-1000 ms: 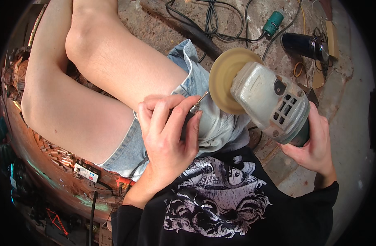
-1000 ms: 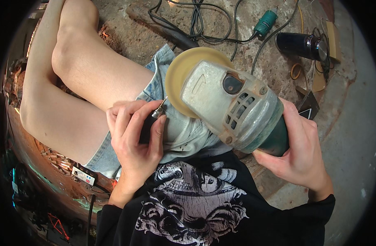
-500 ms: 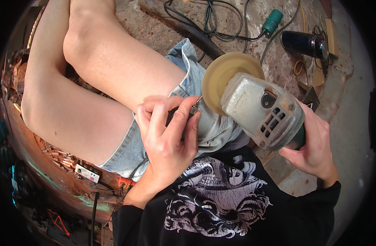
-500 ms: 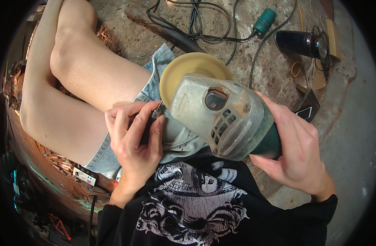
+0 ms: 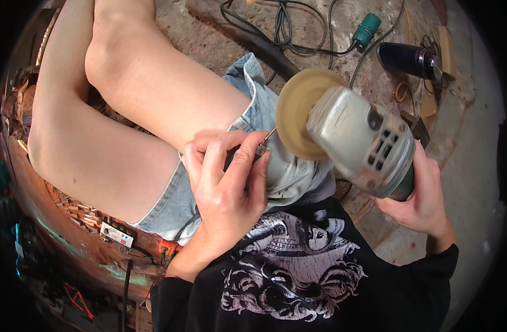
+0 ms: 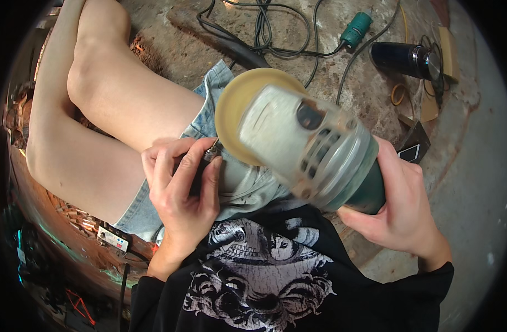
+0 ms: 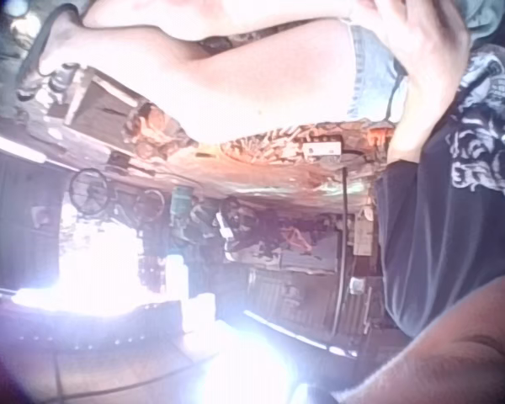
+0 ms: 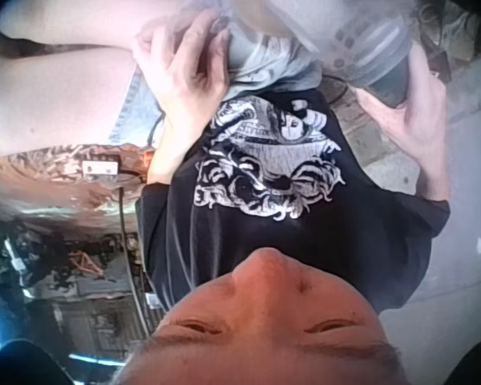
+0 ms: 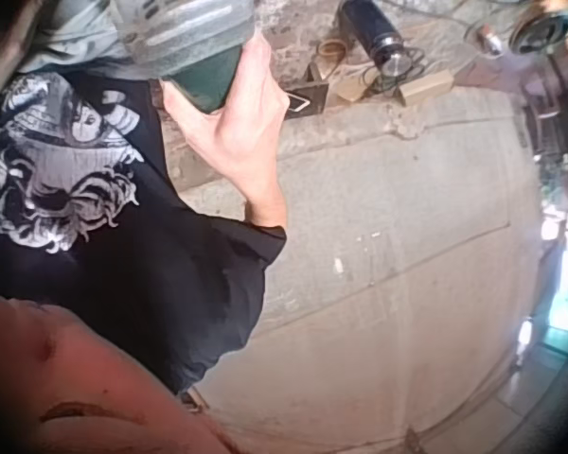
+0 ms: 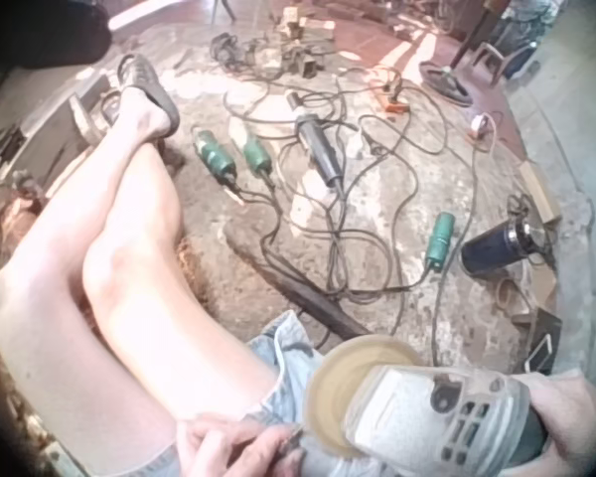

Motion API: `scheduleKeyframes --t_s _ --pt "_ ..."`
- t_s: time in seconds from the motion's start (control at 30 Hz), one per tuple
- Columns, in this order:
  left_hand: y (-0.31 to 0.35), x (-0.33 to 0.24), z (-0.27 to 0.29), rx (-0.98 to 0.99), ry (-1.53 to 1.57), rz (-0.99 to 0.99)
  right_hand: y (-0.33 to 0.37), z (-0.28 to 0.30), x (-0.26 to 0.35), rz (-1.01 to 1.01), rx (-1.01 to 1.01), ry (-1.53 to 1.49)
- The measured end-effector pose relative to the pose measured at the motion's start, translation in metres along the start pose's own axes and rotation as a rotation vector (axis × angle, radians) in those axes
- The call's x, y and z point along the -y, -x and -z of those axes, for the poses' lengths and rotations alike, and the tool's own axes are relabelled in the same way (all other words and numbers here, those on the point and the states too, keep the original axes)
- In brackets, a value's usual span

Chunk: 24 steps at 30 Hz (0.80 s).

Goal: The person sits on the floor and uses a rotary tool to carve details into a large wooden sculpture. They periodically switch to an angle grinder to sharpen the rotary bit, then resume carving the wood.

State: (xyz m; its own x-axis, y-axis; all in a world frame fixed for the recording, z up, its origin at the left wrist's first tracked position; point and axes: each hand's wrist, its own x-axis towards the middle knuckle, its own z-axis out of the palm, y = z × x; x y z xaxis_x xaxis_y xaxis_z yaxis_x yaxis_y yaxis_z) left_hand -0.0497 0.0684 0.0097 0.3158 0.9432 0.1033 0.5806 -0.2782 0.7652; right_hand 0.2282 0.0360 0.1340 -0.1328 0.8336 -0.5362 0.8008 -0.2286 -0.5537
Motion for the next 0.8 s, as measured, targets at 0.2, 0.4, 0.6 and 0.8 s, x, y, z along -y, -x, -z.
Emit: scheduleKeyframes --t_s 0.2,0.4,0.6,0.8 --pt "-0.003 -0.002 0.002 0.008 0.012 0.002 0.000 -0.003 0.003 0.194 -0.108 0.276" --pt "-0.001 -0.004 0.003 0.021 -0.012 0.026 -0.010 -0.002 0.002 -0.058 0.054 -0.069" --pt "-0.002 -0.004 0.004 0.019 0.002 0.012 -0.010 -0.007 -0.003 -0.246 0.010 -0.550" --pt "0.000 0.000 0.000 0.008 -0.007 -0.003 -0.004 -0.001 -0.005 0.082 -0.028 0.057"
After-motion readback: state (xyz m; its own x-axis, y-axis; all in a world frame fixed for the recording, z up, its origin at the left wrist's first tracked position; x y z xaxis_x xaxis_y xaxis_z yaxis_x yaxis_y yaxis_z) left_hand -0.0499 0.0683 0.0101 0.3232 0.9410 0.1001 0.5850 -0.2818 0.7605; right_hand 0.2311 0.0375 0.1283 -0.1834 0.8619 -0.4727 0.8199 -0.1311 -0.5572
